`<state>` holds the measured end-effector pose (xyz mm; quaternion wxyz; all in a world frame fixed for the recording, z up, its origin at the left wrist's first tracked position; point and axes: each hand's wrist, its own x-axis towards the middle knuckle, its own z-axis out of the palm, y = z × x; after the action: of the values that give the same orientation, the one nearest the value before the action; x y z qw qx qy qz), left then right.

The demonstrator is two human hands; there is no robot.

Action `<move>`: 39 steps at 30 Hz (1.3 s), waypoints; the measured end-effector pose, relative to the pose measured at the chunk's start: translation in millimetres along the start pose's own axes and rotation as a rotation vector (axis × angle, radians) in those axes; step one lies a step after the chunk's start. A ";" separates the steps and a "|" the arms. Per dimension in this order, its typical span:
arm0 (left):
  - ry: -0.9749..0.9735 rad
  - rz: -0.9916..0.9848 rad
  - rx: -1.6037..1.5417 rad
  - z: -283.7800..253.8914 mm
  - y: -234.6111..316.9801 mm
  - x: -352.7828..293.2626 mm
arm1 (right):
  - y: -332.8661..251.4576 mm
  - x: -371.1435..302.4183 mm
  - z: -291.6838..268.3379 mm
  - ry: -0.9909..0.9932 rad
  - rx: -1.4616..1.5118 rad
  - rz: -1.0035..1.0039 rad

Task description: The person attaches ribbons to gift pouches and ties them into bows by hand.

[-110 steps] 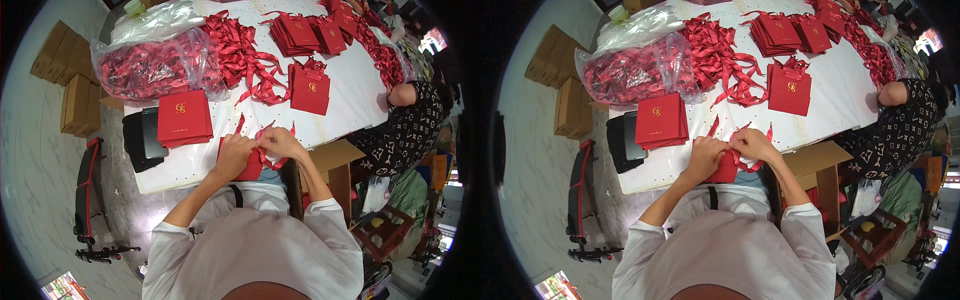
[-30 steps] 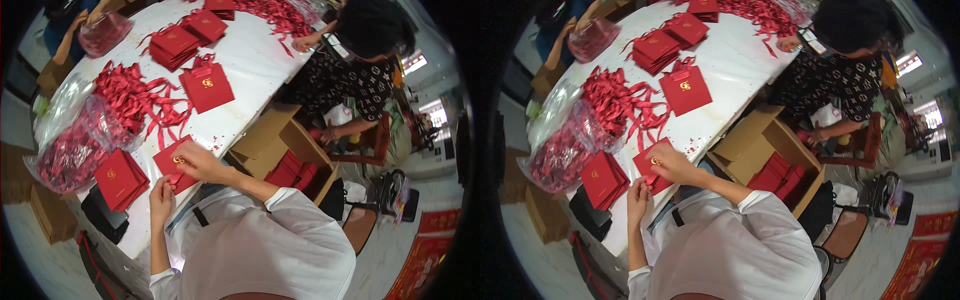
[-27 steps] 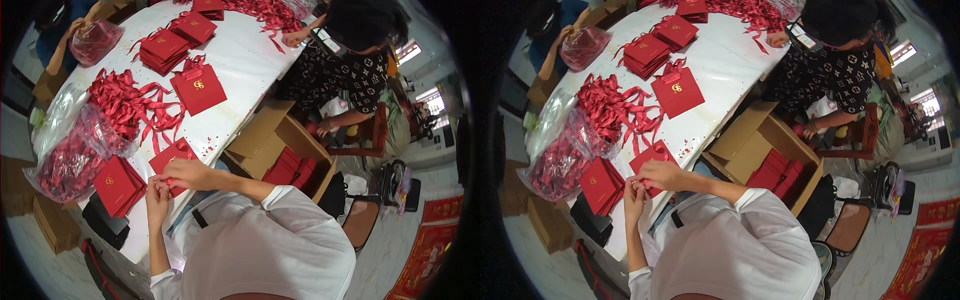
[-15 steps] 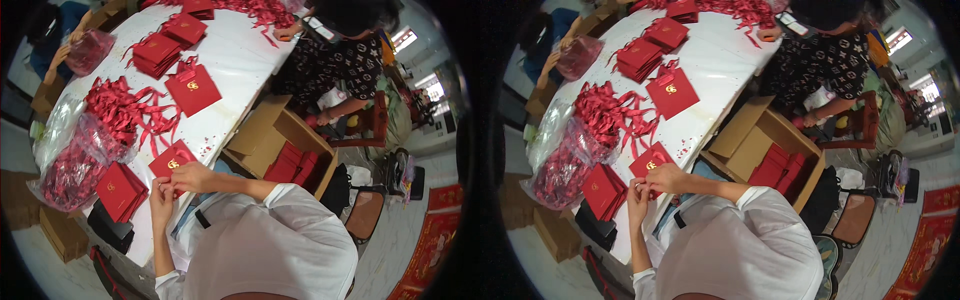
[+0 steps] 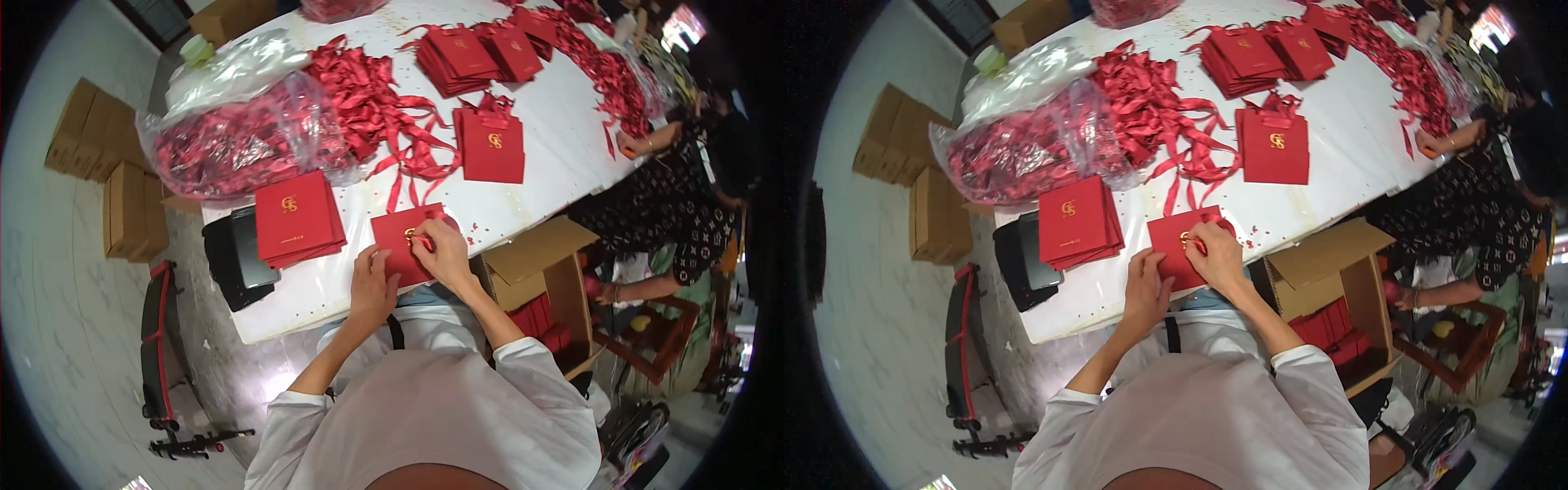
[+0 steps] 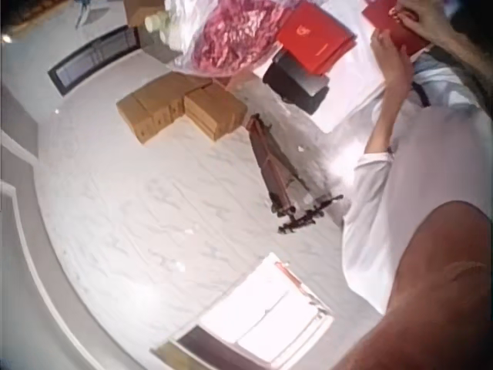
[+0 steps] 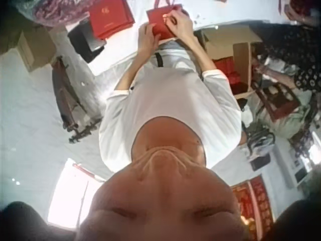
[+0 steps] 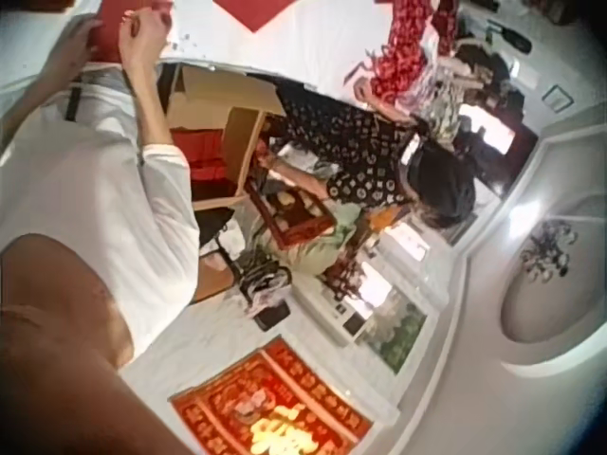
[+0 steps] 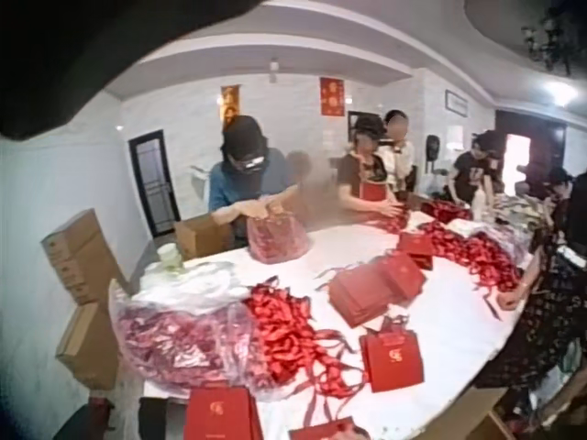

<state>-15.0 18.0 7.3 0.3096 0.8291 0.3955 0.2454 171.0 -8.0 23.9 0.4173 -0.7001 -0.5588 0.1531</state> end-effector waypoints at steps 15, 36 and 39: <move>0.079 -0.038 -0.062 -5.5 -9.1 62.2 | -5.3 15.5 28.3 0.012 -0.066 -0.021; 0.174 0.034 -0.084 8.0 -23.5 59.6 | -9.1 2.5 38.1 -0.013 -0.056 0.069; 0.215 0.058 -0.118 4.4 -10.4 58.1 | -14.5 0.8 37.1 0.003 -0.051 0.070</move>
<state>15.6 68.7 6.2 0.3065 0.7896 0.3870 0.3645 136.5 8.4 12.7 0.3945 -0.7300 -0.5370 0.1521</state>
